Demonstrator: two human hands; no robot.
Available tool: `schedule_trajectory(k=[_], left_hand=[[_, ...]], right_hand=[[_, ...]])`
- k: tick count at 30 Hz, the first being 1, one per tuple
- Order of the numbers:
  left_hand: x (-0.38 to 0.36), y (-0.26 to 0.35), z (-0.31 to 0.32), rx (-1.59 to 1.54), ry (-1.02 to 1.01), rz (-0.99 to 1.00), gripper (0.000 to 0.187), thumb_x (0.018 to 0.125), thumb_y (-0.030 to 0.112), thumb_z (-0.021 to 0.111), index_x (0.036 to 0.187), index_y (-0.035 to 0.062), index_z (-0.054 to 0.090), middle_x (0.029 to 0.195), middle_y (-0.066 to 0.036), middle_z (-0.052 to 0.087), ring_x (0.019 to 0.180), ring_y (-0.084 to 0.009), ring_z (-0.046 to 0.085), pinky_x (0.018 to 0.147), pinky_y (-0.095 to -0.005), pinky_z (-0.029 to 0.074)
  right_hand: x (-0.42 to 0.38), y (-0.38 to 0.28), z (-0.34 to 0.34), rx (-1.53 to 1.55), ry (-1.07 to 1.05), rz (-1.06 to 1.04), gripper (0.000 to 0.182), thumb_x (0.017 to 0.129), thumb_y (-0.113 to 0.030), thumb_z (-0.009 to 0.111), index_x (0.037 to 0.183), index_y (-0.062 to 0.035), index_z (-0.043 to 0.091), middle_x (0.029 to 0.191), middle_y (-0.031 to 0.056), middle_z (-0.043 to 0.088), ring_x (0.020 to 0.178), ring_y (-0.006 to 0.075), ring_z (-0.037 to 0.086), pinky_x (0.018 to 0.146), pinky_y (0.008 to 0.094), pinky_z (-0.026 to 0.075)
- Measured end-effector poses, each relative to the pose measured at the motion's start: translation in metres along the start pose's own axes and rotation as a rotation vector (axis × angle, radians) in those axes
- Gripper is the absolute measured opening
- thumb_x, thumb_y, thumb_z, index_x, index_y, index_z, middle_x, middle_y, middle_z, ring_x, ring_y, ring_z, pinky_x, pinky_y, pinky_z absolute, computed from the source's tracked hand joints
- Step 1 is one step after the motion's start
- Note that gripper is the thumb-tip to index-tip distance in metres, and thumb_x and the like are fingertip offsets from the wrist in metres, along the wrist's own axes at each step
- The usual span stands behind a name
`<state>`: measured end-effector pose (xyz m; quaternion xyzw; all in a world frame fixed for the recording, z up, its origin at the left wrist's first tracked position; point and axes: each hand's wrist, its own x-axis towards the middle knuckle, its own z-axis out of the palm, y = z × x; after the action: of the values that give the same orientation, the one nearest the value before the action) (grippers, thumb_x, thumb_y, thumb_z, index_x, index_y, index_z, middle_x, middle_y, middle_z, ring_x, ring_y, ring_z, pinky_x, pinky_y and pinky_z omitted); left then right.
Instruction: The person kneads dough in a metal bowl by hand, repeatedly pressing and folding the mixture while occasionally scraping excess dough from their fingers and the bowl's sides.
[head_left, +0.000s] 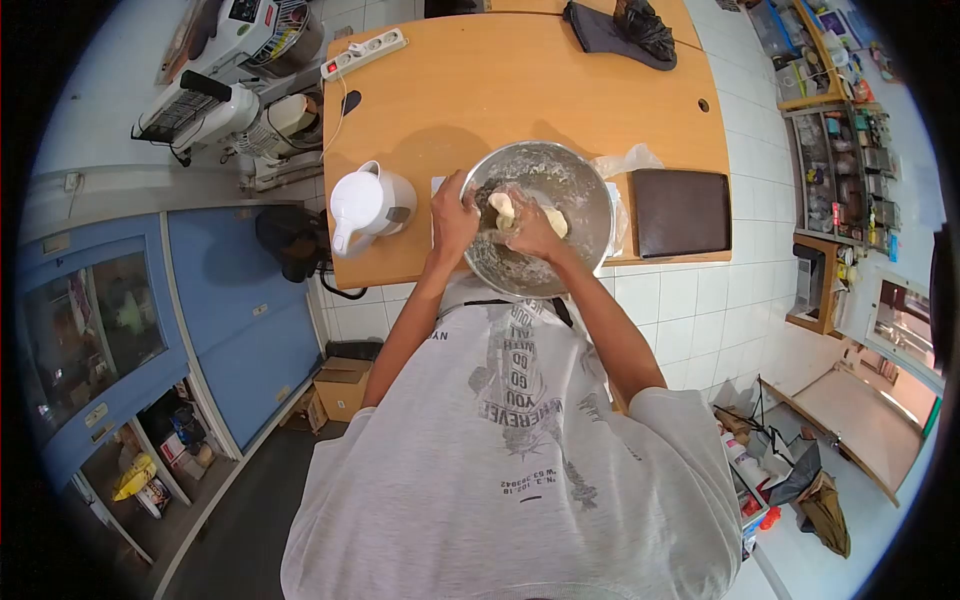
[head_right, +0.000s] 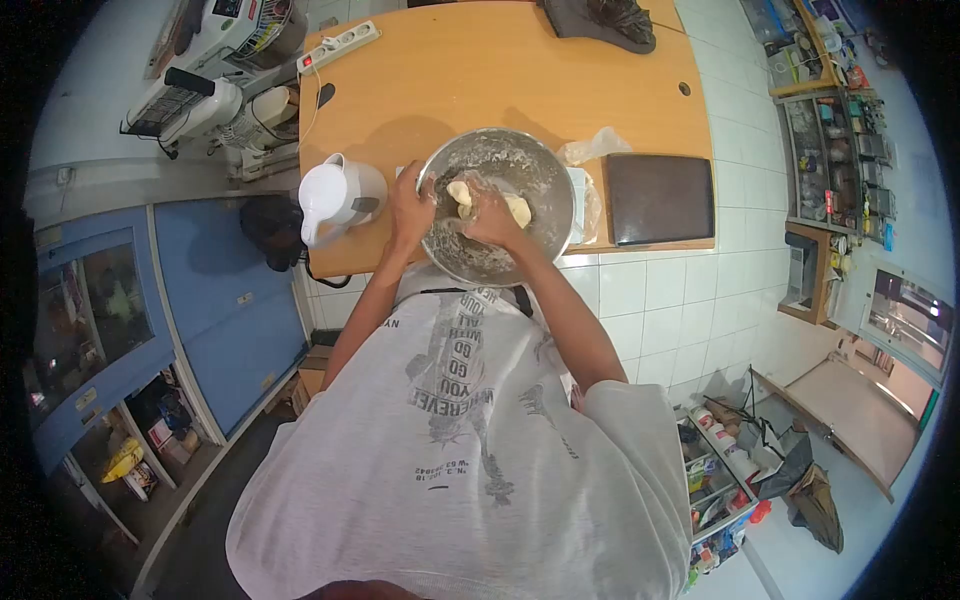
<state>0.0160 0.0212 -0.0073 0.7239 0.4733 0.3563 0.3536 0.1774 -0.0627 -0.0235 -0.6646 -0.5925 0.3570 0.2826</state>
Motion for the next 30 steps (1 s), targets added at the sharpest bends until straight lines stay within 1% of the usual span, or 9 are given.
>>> schedule_trajectory(k=[2, 6, 12, 15, 17, 21, 23, 26, 30], left_hand=[[0.0, -0.002, 0.0, -0.014, -0.034, -0.041, 0.014, 0.096, 0.001, 0.065, 0.109, -0.0025, 0.063, 0.097, -0.025, 0.067, 0.095, -0.0486, 0.063, 0.08, -0.0492, 0.049], [0.001, -0.007, 0.003, 0.017, -0.016, 0.023, 0.02, 0.09, -0.007, 0.064, 0.109, -0.0041, 0.063, 0.099, -0.027, 0.067, 0.095, -0.0509, 0.065, 0.079, -0.0527, 0.05], [0.0, -0.001, 0.0, 0.026, -0.03, 0.002, 0.022, 0.088, -0.009, 0.063, 0.11, -0.004, 0.064, 0.102, -0.027, 0.068, 0.097, -0.0498, 0.065, 0.079, -0.0522, 0.051], [0.001, 0.004, -0.001, 0.004, -0.001, 0.02, 0.023, 0.088, -0.01, 0.063, 0.11, -0.0036, 0.064, 0.102, -0.027, 0.068, 0.097, -0.0493, 0.065, 0.08, -0.0516, 0.051], [0.0, 0.001, -0.001, 0.001, -0.029, -0.011, 0.016, 0.098, 0.004, 0.063, 0.114, -0.0006, 0.063, 0.102, -0.024, 0.068, 0.097, -0.0479, 0.063, 0.081, -0.0502, 0.049], [0.001, -0.002, 0.001, -0.011, -0.029, 0.003, 0.014, 0.098, 0.005, 0.063, 0.112, -0.0011, 0.063, 0.1, -0.024, 0.068, 0.096, -0.0486, 0.063, 0.08, -0.0501, 0.049], [0.001, 0.002, 0.0, -0.003, -0.014, 0.014, 0.02, 0.089, -0.009, 0.063, 0.109, -0.0038, 0.063, 0.098, -0.026, 0.066, 0.095, -0.05, 0.064, 0.078, -0.051, 0.05], [0.001, 0.001, 0.0, 0.005, -0.037, -0.024, 0.016, 0.092, -0.006, 0.064, 0.107, -0.0044, 0.061, 0.097, -0.027, 0.065, 0.094, -0.0514, 0.062, 0.077, -0.0511, 0.05], [0.002, 0.002, 0.0, 0.005, -0.032, -0.02, 0.012, 0.094, -0.004, 0.064, 0.106, -0.0049, 0.06, 0.098, -0.028, 0.064, 0.095, -0.0521, 0.062, 0.077, -0.0509, 0.05]], right_hand=[[-0.011, 0.032, 0.017, -0.216, 0.11, -0.099, 0.088, 0.085, -0.046, 0.08, 0.159, -0.0127, 0.045, 0.155, 0.022, 0.052, 0.141, 0.0478, 0.048, 0.116, 0.0502, 0.044], [-0.017, -0.002, -0.012, -0.035, 0.043, -0.267, 0.095, 0.085, -0.047, 0.083, 0.164, -0.0174, 0.038, 0.163, 0.0218, 0.044, 0.15, 0.0481, 0.038, 0.12, 0.0503, 0.04], [-0.032, 0.024, -0.015, 0.033, -0.031, -0.096, 0.061, 0.09, -0.036, 0.08, 0.146, -0.0185, 0.062, 0.157, 0.0242, 0.048, 0.147, 0.0452, 0.043, 0.118, 0.0537, 0.041], [-0.031, 0.034, -0.017, 0.206, 0.123, -0.167, 0.054, 0.086, -0.037, 0.083, 0.135, -0.017, 0.07, 0.156, 0.0257, 0.049, 0.148, 0.0425, 0.043, 0.118, 0.0535, 0.041], [-0.034, 0.046, -0.017, -0.04, 0.075, -0.072, 0.065, 0.08, -0.042, 0.087, 0.137, -0.0177, 0.068, 0.154, 0.0278, 0.049, 0.149, 0.042, 0.041, 0.12, 0.0534, 0.038], [-0.019, 0.04, -0.009, -0.138, 0.056, -0.064, 0.083, 0.074, -0.053, 0.089, 0.145, -0.0195, 0.06, 0.153, 0.028, 0.049, 0.15, 0.0435, 0.038, 0.122, 0.0561, 0.034], [-0.008, 0.017, -0.021, -0.178, -0.115, -0.042, 0.101, 0.073, -0.063, 0.085, 0.157, -0.0212, 0.046, 0.161, 0.0263, 0.041, 0.153, 0.0442, 0.033, 0.124, 0.0584, 0.031], [-0.005, -0.013, -0.038, -0.597, -0.283, 0.093, 0.108, 0.074, -0.063, 0.084, 0.163, -0.0233, 0.037, 0.17, 0.0233, 0.029, 0.155, 0.0433, 0.031, 0.125, 0.0601, 0.03], [-0.005, 0.011, -0.04, -0.706, -0.45, 0.039, 0.101, 0.079, -0.052, 0.084, 0.164, -0.024, 0.037, 0.173, 0.0183, 0.025, 0.156, 0.0432, 0.031, 0.125, 0.0622, 0.029]])
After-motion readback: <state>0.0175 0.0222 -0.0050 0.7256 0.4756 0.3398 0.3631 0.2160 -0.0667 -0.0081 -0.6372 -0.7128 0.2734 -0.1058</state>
